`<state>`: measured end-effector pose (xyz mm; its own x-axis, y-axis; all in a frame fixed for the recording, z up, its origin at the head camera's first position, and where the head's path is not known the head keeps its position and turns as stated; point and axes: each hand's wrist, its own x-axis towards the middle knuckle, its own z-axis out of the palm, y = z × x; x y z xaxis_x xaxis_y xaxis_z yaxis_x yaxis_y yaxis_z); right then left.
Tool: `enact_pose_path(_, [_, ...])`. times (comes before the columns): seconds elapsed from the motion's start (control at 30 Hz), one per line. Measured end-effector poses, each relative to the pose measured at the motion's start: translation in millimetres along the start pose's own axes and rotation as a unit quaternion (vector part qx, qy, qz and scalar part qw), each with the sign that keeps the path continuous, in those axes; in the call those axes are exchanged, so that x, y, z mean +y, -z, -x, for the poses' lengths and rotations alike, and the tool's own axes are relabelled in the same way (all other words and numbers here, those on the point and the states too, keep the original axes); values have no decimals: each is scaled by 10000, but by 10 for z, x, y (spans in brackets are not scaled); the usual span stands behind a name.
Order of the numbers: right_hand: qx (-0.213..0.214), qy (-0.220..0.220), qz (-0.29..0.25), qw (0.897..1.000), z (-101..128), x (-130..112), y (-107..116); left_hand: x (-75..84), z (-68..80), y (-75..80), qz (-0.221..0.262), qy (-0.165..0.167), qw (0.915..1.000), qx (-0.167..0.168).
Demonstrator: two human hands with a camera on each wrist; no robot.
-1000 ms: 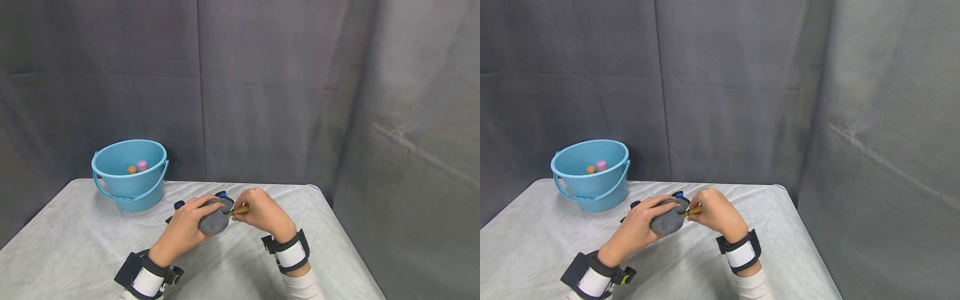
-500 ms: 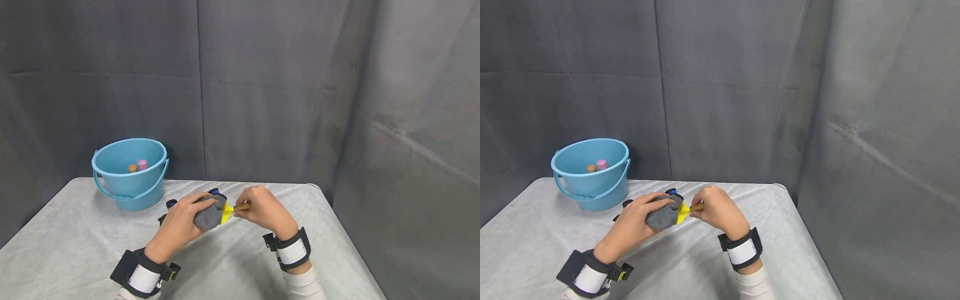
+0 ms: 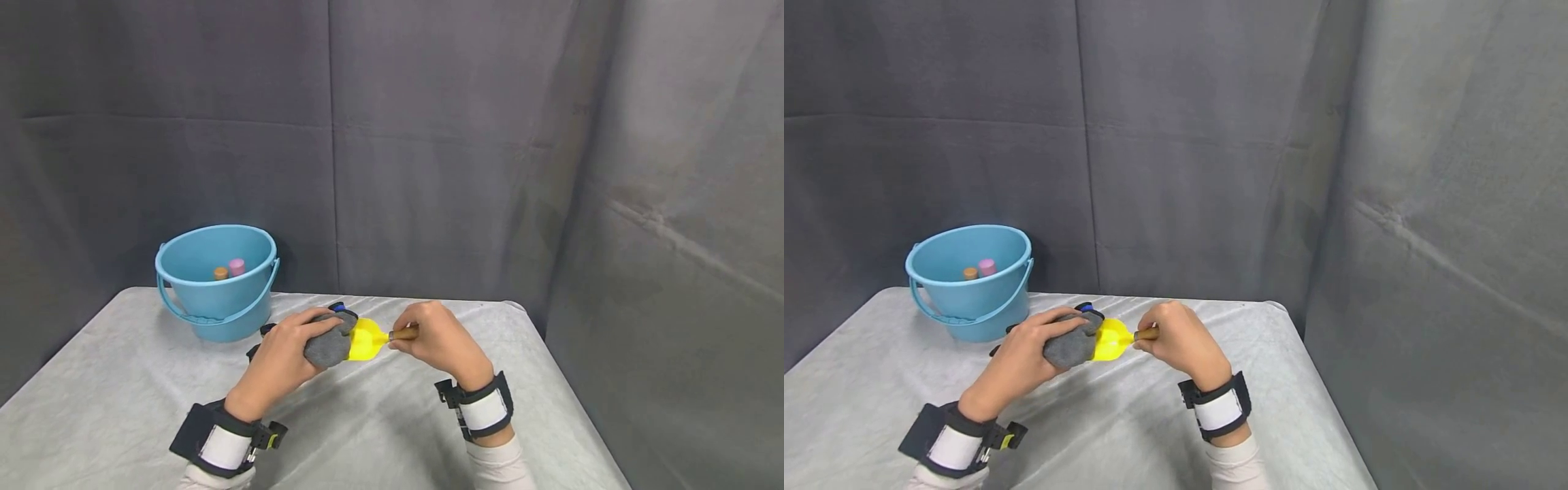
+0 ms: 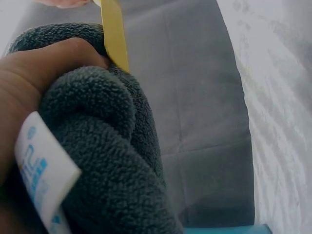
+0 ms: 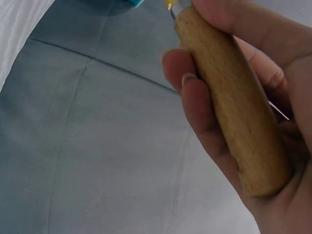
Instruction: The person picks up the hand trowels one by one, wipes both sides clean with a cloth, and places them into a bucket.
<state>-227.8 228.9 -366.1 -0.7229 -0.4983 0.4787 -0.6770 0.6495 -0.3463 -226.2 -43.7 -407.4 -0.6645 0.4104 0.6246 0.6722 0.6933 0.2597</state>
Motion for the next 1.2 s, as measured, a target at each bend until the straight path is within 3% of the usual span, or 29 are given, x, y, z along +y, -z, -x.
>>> enact_pose_path(0.27, [297, 21, 45, 9995, 27, 48, 66, -148, 43, 74, 259, 462, 9985, -115])
enact_pose_path(0.4, [449, 144, -225, 9986, 29, 65, 98, -233, 61, 122, 356, 709, 9967, -152])
enact_pose_path(0.67, [316, 141, -532, 9980, 19, 62, 106, -319, 89, 206, 926, 759, 9923, 323])
enact_pose_path(0.83, [98, -23, -539, 9985, 17, 53, 82, -303, 75, 218, 1205, 510, 9864, 998])
enact_pose_path(1.0, [84, -94, -492, 9987, 16, 45, 80, -232, 10, 219, 1251, -91, 9805, 1511])
enact_pose_path(1.1, [66, -106, -470, 9988, 13, 33, 76, -171, -2, 203, 1394, -447, 9771, 1546])
enact_pose_path(1.2, [13, -118, -466, 9988, 10, 20, 68, -99, 3, 158, 1507, -677, 9768, 1360])
